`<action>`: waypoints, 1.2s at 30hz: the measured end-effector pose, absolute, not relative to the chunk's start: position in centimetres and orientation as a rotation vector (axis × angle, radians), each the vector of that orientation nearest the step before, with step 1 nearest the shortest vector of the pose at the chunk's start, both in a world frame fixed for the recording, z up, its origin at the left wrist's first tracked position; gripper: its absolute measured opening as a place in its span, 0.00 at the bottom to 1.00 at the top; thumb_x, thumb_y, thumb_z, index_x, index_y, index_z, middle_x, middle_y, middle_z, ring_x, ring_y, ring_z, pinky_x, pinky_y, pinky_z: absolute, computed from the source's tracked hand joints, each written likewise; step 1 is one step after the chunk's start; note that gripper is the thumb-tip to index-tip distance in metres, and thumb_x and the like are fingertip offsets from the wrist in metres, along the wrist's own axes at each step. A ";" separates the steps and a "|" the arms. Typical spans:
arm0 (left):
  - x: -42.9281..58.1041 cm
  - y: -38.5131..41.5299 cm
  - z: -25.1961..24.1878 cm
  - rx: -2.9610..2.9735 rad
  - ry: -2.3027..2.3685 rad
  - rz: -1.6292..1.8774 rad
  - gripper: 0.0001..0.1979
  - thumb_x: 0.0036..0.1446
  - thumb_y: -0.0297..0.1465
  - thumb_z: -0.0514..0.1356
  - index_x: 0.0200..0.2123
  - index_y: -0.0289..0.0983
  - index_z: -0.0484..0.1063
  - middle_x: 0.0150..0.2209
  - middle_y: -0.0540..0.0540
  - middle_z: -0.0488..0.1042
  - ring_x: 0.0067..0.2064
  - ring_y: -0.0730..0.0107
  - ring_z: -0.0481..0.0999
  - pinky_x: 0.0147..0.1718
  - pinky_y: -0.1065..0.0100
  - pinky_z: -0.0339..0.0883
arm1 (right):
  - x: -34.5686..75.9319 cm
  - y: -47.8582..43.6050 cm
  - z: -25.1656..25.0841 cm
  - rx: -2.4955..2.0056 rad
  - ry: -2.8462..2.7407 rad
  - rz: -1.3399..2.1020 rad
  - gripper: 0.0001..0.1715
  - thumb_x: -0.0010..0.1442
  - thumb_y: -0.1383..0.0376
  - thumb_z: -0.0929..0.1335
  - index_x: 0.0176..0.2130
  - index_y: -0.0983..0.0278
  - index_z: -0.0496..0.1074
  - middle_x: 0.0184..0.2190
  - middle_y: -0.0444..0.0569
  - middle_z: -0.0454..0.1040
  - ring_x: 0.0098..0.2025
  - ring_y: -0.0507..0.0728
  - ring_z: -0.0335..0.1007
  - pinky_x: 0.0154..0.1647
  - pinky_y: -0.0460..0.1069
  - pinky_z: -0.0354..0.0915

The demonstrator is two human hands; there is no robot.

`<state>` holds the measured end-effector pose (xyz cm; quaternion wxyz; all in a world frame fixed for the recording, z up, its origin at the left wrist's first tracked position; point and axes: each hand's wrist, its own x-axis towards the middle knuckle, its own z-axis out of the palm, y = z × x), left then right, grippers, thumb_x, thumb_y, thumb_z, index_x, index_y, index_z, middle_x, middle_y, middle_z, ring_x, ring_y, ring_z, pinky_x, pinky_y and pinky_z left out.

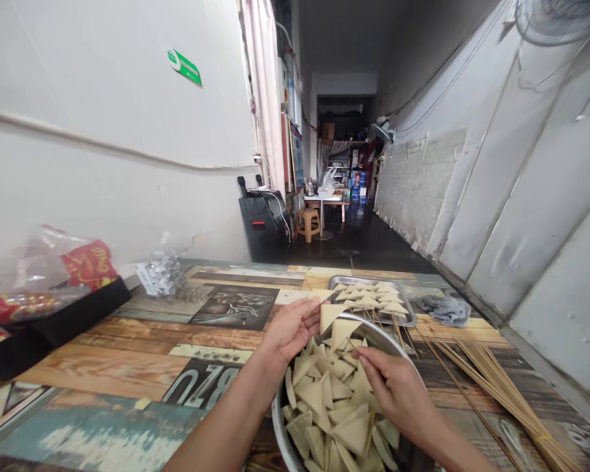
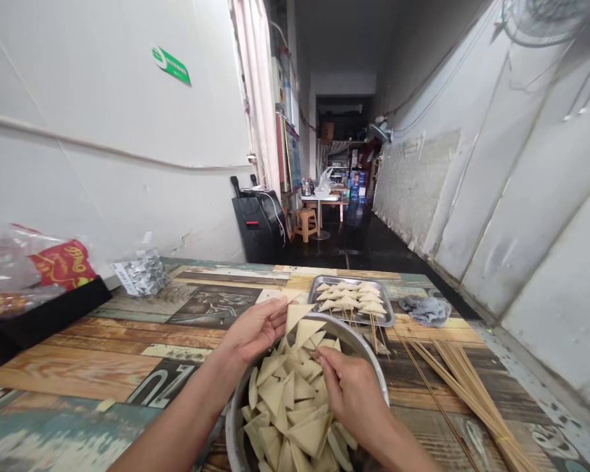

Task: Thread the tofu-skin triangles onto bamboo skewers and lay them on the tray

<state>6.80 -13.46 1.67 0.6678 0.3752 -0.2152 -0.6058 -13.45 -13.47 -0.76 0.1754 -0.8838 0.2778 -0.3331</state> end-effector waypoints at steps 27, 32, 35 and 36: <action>5.8 -12.4 2.0 0.944 -0.711 -1.602 0.11 0.46 0.29 0.63 0.34 0.31 0.71 0.30 0.42 0.76 0.30 0.69 0.75 0.30 0.69 0.70 | -13.5 -13.7 -1.1 -2.423 0.780 -1.022 0.13 0.61 0.67 0.58 0.40 0.63 0.69 0.29 0.46 0.74 0.34 0.53 0.72 0.37 0.45 0.65; 5.4 -12.2 1.9 0.956 -0.710 -1.522 0.08 0.47 0.29 0.62 0.32 0.29 0.71 0.27 0.43 0.75 0.28 0.71 0.75 0.29 0.70 0.69 | -13.5 -13.7 -1.0 -2.443 0.755 -1.007 0.13 0.61 0.67 0.58 0.42 0.63 0.68 0.31 0.47 0.75 0.34 0.52 0.72 0.36 0.44 0.65; 5.3 -12.2 1.9 0.927 -0.691 -1.492 0.08 0.47 0.28 0.62 0.32 0.29 0.72 0.26 0.43 0.75 0.28 0.72 0.74 0.31 0.70 0.69 | -13.6 -13.7 -1.0 -2.448 0.750 -1.006 0.13 0.61 0.68 0.58 0.41 0.63 0.68 0.31 0.47 0.75 0.34 0.52 0.72 0.36 0.44 0.65; 5.2 -12.3 1.9 0.915 -0.686 -1.481 0.08 0.46 0.28 0.63 0.32 0.29 0.72 0.27 0.43 0.75 0.28 0.72 0.74 0.32 0.70 0.69 | -13.5 -13.6 -1.0 -2.447 0.750 -1.004 0.12 0.61 0.68 0.58 0.41 0.63 0.68 0.31 0.47 0.75 0.34 0.53 0.72 0.36 0.44 0.65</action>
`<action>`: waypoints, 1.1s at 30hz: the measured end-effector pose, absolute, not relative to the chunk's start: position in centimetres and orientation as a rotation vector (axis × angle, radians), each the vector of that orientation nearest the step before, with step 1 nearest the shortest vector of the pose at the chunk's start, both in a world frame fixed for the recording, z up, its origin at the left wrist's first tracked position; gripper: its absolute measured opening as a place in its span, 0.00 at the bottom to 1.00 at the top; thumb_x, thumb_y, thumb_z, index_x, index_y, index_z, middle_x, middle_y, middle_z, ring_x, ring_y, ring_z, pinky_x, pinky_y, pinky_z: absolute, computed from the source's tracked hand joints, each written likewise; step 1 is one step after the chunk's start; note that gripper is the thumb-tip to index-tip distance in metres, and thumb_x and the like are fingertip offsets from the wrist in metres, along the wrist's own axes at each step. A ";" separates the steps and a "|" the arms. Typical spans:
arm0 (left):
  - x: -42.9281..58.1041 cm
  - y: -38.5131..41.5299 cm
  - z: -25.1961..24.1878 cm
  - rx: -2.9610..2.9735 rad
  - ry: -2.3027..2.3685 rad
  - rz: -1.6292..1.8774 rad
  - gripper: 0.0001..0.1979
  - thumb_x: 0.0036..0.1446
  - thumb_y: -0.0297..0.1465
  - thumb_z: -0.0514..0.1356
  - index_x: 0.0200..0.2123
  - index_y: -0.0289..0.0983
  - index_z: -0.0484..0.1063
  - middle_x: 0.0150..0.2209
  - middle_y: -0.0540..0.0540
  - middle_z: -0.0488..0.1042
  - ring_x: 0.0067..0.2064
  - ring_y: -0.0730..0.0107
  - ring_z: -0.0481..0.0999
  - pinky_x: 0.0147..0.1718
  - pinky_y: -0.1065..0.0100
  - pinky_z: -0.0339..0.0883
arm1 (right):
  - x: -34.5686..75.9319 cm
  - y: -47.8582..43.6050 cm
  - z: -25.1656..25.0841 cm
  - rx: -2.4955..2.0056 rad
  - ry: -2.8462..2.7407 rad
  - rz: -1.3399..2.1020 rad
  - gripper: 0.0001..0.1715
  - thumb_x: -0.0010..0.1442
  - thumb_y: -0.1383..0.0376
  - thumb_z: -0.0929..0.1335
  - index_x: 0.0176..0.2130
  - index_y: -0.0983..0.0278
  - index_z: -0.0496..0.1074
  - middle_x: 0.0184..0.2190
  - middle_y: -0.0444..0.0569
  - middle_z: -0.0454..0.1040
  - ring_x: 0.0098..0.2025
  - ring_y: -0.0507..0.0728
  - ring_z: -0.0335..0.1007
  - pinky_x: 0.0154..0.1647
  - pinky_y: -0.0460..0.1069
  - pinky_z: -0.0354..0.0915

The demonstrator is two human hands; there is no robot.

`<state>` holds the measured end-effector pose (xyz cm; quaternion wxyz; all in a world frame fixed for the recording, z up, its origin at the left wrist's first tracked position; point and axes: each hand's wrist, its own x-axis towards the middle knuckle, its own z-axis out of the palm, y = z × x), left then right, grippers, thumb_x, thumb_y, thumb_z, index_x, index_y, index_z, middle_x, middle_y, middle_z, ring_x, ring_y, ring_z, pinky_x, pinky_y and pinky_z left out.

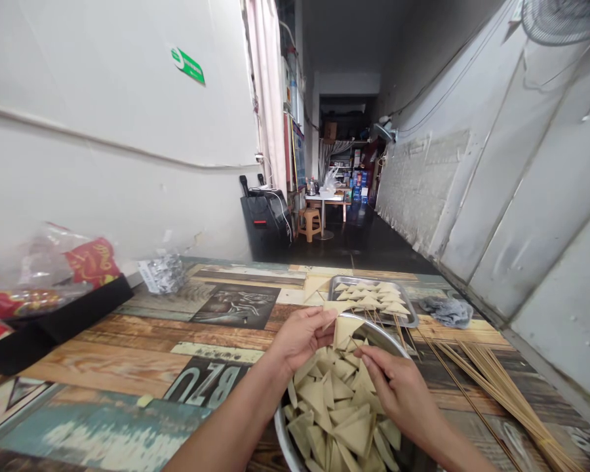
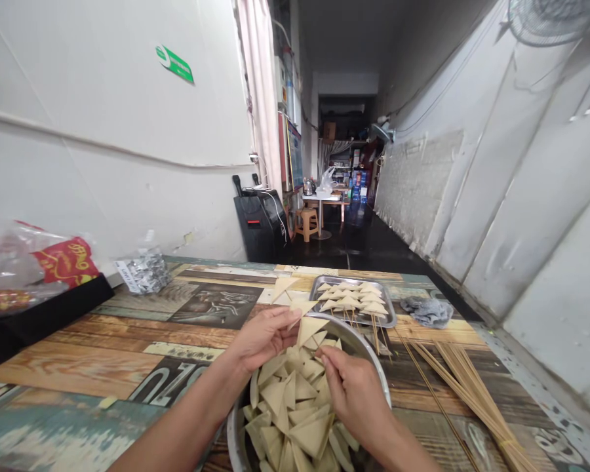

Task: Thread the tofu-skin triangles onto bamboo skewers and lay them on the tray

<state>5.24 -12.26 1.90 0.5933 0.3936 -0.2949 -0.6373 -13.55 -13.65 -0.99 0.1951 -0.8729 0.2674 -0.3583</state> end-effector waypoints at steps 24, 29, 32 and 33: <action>5.6 -12.8 1.7 0.805 -0.465 -1.442 0.05 0.48 0.26 0.62 0.30 0.32 0.69 0.32 0.42 0.76 0.36 0.67 0.76 0.40 0.63 0.69 | -13.4 -13.7 -1.0 -2.406 0.745 -1.029 0.12 0.61 0.67 0.58 0.41 0.63 0.68 0.32 0.47 0.75 0.35 0.53 0.72 0.36 0.44 0.64; 4.9 -11.8 2.5 0.868 -0.672 -1.685 0.13 0.48 0.33 0.62 0.35 0.31 0.71 0.34 0.40 0.76 0.36 0.63 0.76 0.39 0.58 0.69 | -13.4 -13.6 -0.9 -2.399 0.745 -1.070 0.13 0.61 0.68 0.58 0.41 0.63 0.69 0.33 0.49 0.76 0.35 0.53 0.72 0.36 0.44 0.65; 4.5 -11.4 2.6 0.914 -0.784 -1.718 0.10 0.45 0.29 0.64 0.31 0.28 0.72 0.32 0.39 0.76 0.35 0.65 0.76 0.38 0.64 0.69 | -13.5 -13.6 -0.8 -2.417 0.736 -1.063 0.14 0.61 0.68 0.58 0.43 0.63 0.68 0.35 0.50 0.76 0.36 0.53 0.72 0.37 0.45 0.65; 4.5 -11.3 2.6 0.931 -0.790 -1.697 0.10 0.44 0.29 0.64 0.29 0.27 0.73 0.32 0.39 0.76 0.34 0.66 0.76 0.37 0.67 0.69 | -13.5 -13.5 -0.9 -2.421 0.733 -1.060 0.14 0.61 0.68 0.58 0.43 0.63 0.68 0.35 0.49 0.76 0.36 0.53 0.72 0.37 0.45 0.65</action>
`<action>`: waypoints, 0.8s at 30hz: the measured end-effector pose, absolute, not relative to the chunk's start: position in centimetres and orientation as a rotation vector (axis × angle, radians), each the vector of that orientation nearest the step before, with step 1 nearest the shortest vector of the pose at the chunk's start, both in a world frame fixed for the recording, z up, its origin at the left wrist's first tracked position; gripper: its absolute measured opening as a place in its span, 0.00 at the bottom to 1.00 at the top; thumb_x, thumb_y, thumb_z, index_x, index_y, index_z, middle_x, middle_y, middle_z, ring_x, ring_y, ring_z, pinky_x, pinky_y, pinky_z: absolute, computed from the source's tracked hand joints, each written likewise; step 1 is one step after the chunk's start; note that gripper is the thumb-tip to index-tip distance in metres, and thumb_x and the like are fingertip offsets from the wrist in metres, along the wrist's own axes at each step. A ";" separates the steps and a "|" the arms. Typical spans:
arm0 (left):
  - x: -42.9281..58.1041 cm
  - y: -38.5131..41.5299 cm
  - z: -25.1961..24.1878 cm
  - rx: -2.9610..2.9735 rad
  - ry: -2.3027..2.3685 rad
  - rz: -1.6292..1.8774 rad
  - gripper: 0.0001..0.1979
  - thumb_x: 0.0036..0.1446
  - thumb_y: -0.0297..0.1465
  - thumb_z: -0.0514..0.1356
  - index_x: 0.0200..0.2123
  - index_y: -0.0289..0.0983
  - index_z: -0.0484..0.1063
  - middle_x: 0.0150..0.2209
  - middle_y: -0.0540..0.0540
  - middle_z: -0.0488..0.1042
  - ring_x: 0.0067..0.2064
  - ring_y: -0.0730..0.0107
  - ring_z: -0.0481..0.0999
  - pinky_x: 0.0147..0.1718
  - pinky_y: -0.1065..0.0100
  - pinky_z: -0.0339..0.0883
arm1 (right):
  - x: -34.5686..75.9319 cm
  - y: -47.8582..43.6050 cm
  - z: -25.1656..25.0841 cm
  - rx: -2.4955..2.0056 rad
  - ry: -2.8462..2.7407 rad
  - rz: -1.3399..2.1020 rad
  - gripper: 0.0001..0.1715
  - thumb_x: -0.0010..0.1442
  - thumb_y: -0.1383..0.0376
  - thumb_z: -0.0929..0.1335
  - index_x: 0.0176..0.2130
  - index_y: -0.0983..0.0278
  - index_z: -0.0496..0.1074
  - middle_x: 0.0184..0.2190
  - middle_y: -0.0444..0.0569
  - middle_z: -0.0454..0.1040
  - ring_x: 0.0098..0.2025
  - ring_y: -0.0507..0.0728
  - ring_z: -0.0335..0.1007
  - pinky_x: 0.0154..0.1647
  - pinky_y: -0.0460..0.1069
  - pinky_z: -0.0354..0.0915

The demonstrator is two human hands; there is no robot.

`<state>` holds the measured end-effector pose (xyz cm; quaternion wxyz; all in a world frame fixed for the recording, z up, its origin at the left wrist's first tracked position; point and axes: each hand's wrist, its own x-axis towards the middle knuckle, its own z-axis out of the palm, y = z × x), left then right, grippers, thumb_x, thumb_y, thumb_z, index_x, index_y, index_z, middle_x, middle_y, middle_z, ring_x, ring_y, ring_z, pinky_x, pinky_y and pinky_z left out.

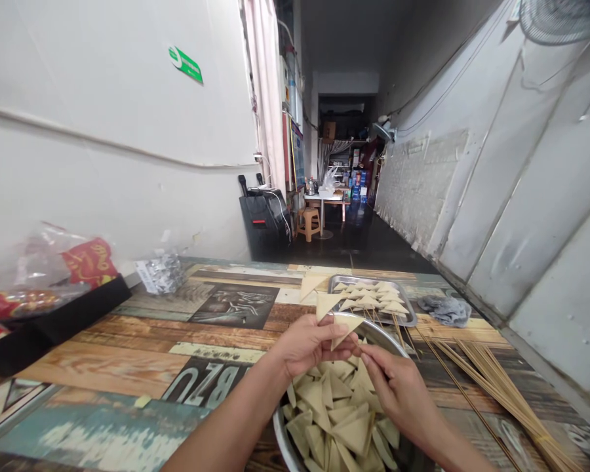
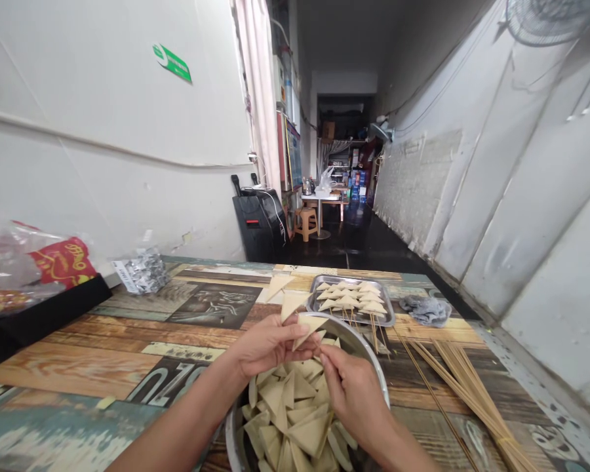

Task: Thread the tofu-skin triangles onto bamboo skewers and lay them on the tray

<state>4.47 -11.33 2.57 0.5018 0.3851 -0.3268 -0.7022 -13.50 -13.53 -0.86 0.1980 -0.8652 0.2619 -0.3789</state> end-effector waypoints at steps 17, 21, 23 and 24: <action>4.7 -11.8 2.3 0.959 -0.751 -1.516 0.14 0.47 0.35 0.62 0.36 0.30 0.72 0.34 0.38 0.76 0.38 0.63 0.75 0.41 0.60 0.68 | -14.1 -14.1 0.0 -2.413 0.855 -1.089 0.14 0.61 0.65 0.58 0.39 0.64 0.70 0.32 0.48 0.76 0.32 0.53 0.72 0.33 0.43 0.64; 4.8 -11.9 2.3 1.175 -0.849 -1.094 0.18 0.45 0.36 0.63 0.39 0.31 0.72 0.35 0.39 0.76 0.40 0.63 0.75 0.41 0.65 0.66 | -15.6 -17.0 0.5 -2.485 1.273 -0.943 0.17 0.62 0.63 0.56 0.39 0.64 0.71 0.34 0.48 0.77 0.35 0.53 0.72 0.34 0.44 0.63; 4.9 -12.0 2.1 1.225 -0.957 -0.979 0.17 0.44 0.36 0.63 0.37 0.31 0.73 0.34 0.39 0.76 0.39 0.62 0.74 0.40 0.66 0.66 | -16.3 -18.9 0.4 -2.500 1.435 -0.827 0.17 0.61 0.65 0.57 0.35 0.65 0.72 0.32 0.48 0.77 0.34 0.54 0.72 0.34 0.44 0.62; 5.0 -12.0 2.0 1.244 -1.009 -0.952 0.17 0.44 0.36 0.63 0.36 0.32 0.73 0.34 0.40 0.77 0.39 0.62 0.74 0.40 0.66 0.66 | -16.4 -19.7 0.2 -2.496 1.495 -0.783 0.17 0.60 0.66 0.57 0.33 0.65 0.73 0.30 0.49 0.77 0.34 0.55 0.72 0.33 0.44 0.61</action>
